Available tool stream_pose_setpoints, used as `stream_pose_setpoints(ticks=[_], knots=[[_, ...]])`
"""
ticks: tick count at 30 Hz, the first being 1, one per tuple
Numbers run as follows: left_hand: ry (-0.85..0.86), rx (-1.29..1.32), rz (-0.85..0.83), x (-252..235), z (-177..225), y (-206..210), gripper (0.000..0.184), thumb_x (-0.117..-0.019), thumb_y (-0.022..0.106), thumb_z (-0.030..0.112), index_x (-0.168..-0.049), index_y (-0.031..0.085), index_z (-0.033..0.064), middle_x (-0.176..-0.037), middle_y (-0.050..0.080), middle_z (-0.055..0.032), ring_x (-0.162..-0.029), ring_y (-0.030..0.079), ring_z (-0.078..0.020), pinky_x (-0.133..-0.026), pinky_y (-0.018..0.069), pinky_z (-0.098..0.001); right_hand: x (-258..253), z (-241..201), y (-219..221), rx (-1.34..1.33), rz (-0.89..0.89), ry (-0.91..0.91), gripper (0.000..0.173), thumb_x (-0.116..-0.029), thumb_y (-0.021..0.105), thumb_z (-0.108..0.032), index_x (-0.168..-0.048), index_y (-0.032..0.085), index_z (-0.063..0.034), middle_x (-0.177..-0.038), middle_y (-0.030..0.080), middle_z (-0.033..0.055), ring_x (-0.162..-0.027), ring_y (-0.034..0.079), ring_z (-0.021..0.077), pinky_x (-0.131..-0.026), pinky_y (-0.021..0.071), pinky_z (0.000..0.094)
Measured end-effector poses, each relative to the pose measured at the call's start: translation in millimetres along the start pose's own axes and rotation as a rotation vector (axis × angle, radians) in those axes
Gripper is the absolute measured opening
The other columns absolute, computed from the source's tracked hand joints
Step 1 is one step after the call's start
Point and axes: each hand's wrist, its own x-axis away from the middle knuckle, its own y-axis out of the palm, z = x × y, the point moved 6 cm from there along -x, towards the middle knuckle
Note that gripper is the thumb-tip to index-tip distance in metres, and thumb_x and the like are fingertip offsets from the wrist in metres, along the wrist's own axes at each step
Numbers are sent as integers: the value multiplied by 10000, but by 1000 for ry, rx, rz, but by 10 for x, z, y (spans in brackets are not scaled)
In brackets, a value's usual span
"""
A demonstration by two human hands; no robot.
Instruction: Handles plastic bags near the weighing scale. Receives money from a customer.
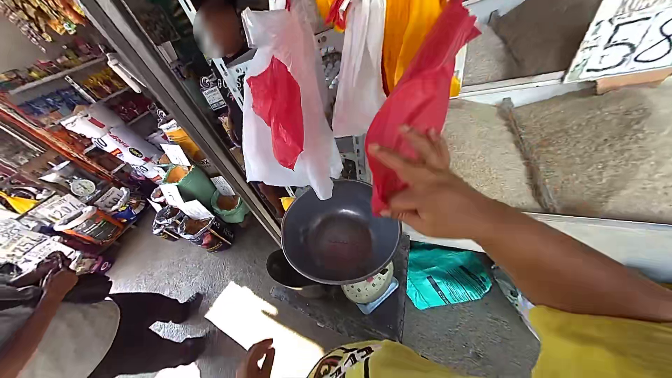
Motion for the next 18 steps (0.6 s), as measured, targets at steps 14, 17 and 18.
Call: stream_pose_setpoints(ticks=[14,17,18], knots=[[603,469,240,72,1181,-772,213,-1051,547,328,-1080,692,176,-1004,714,124,-987,637,85,-886,549,-180,-31,-2229,1699,-1071,-192,154,495,-924,734,-421,-1238,596,-64,-1263,680,57,-1288,580,175,-1149,354,569],[403,488,351,155,751,-933,133,-990,637,270,-1002,716,164,-940,731,139,-905,662,82,-826,582,-198,-35,-2501,2245,-1166,-607,315,883,-799,880,-263,-1493,387,-29,-1066,704,138,-944,712,239,-857,598,458],[349,444,395,178,629,-1011,140,-967,660,230,-1007,720,111,-928,738,104,-887,672,63,-820,591,-213,-34,-2621,2417,-1164,-731,336,873,-813,874,-240,-1512,384,-56,-1069,710,164,-952,717,286,-859,594,495]])
